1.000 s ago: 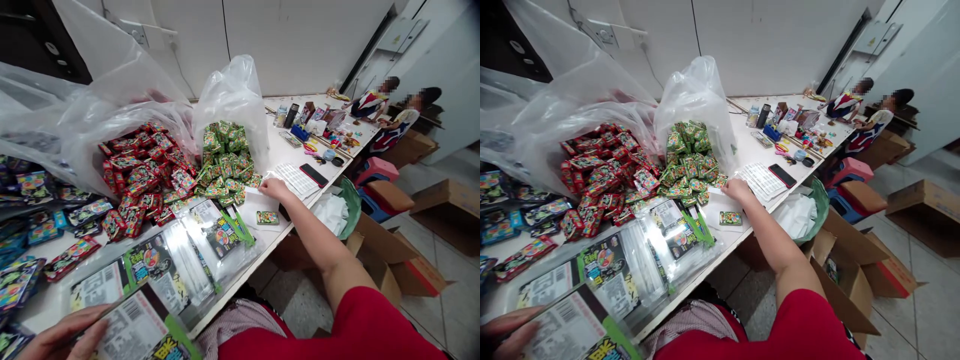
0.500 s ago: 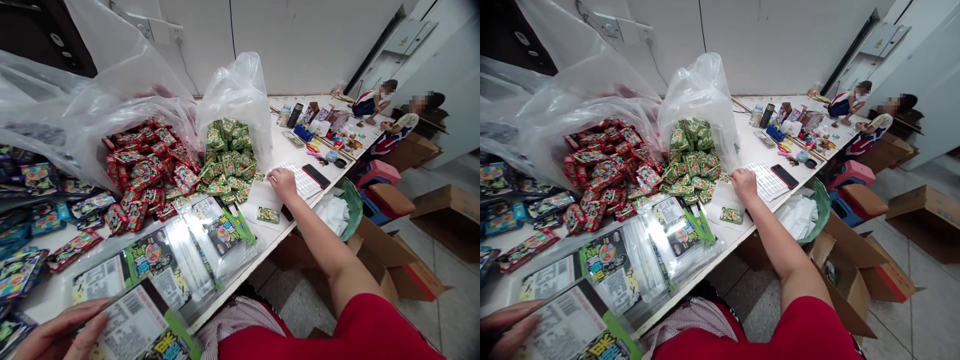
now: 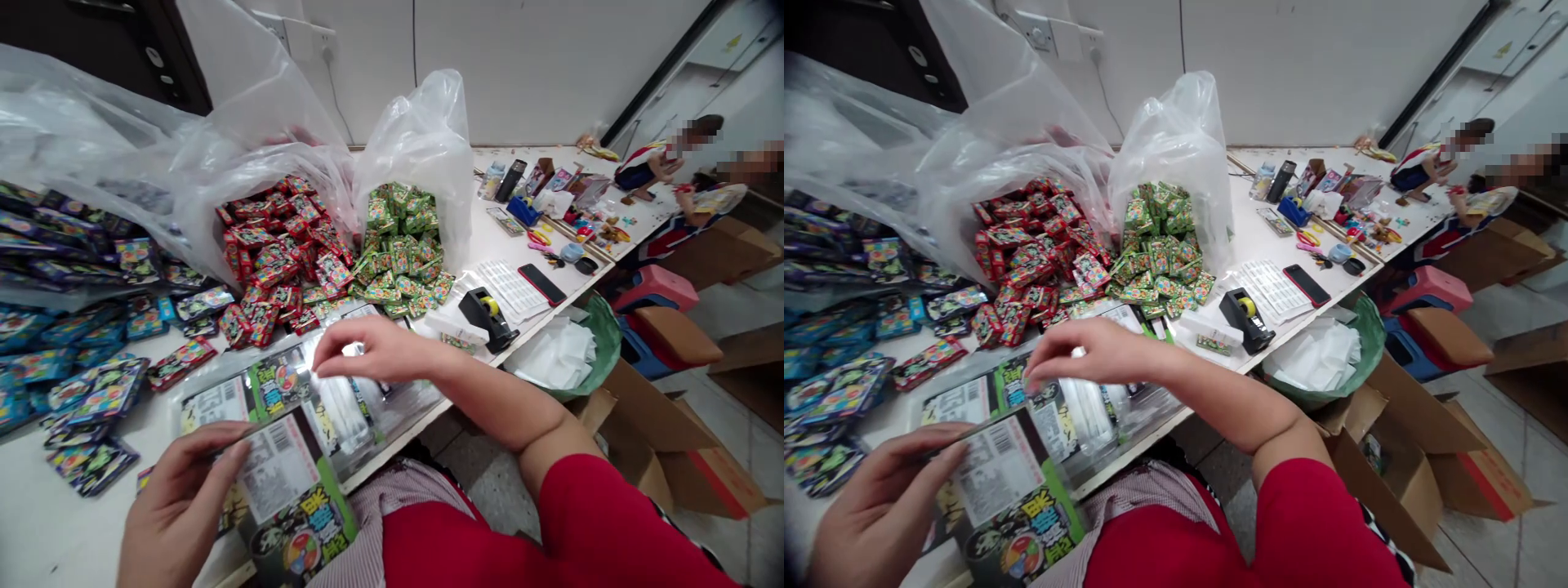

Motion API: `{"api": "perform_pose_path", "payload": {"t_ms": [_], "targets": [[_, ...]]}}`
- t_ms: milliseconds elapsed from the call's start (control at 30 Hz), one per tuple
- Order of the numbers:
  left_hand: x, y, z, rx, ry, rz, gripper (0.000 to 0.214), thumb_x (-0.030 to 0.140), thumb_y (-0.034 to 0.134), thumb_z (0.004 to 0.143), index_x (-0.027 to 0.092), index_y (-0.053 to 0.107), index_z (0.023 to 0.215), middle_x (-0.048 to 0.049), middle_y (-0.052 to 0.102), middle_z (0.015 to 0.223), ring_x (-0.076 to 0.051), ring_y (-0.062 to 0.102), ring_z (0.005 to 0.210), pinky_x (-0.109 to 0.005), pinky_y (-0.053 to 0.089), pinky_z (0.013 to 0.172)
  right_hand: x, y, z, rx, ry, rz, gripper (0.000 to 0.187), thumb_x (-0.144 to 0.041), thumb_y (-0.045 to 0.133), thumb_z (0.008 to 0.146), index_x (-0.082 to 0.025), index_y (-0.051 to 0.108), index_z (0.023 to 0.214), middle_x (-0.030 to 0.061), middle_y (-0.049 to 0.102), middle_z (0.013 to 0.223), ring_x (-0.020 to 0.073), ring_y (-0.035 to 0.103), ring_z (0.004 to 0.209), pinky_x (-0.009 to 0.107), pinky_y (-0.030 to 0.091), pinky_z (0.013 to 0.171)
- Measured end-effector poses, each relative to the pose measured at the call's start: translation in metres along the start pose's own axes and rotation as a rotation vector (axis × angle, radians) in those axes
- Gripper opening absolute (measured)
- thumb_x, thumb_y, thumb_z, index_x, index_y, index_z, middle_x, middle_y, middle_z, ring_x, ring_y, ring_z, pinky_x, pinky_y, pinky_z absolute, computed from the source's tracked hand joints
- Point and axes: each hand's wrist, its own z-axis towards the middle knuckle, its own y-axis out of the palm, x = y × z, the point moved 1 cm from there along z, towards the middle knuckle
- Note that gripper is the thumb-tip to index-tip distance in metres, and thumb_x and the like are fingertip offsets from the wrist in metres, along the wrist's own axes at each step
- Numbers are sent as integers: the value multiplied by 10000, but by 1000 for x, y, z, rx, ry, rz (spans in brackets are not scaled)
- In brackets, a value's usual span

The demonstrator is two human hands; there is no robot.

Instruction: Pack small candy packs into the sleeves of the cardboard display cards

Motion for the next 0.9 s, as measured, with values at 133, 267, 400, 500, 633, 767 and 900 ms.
{"api": "perform_pose_path", "payload": {"t_ms": [133, 267, 400, 500, 633, 767, 900], "targets": [[9, -2, -5, -73, 24, -198, 134, 327, 639, 806, 223, 600, 880, -15, 645, 890, -173, 607, 855, -282, 508, 768, -12, 49, 32, -191, -29, -138, 70, -175, 631, 826, -144, 627, 763, 11, 632, 806, 116, 553, 790, 256, 426, 771], [14, -5, -9, -68, 65, -303, 35, 240, 594, 847, 214, 588, 871, -13, 619, 875, -150, 586, 856, -273, 480, 791, -16, 63, 47, -315, 79, -229, 79, -204, 640, 812, -135, 640, 771, 22, 633, 768, 129, 548, 727, 259, 411, 689], [11, -7, -13, -67, 59, -372, 16, 203, 570, 860, 209, 576, 874, -14, 602, 886, -149, 572, 876, -284, 459, 813, -13, 75, 54, -373, 189, -281, 106, -228, 615, 818, -144, 640, 759, 18, 639, 723, 118, 534, 661, 247, 383, 614], [11, -9, -14, -80, 60, -386, 20, 203, 558, 867, 201, 576, 876, -21, 592, 886, -152, 564, 872, -297, 450, 812, -11, 84, 55, -363, 212, -294, 137, -264, 621, 810, -155, 633, 727, 12, 633, 693, 114, 522, 632, 248, 370, 581], [11, -9, -14, -78, 85, -403, 32, 224, 546, 880, 199, 564, 870, -18, 576, 869, -145, 550, 857, -298, 444, 797, -4, 89, 56, -309, 220, -233, 161, -276, 611, 808, -178, 630, 682, 18, 636, 665, 128, 533, 607, 271, 383, 562], [9, -6, -14, -51, 90, -416, 90, 244, 618, 845, 204, 551, 891, -13, 572, 877, -139, 549, 861, -297, 444, 793, 3, 93, 56, -257, 199, -148, 158, -252, 609, 793, -202, 612, 643, 10, 633, 643, 129, 528, 583, 275, 385, 537], [7, -1, -14, -12, 84, -398, 102, 224, 631, 839, 204, 537, 874, -6, 563, 847, -127, 547, 826, -280, 449, 764, 5, 97, 57, -208, 205, -134, 139, -196, 628, 762, -205, 601, 626, 4, 620, 633, 130, 520, 597, 268, 373, 543]]}}
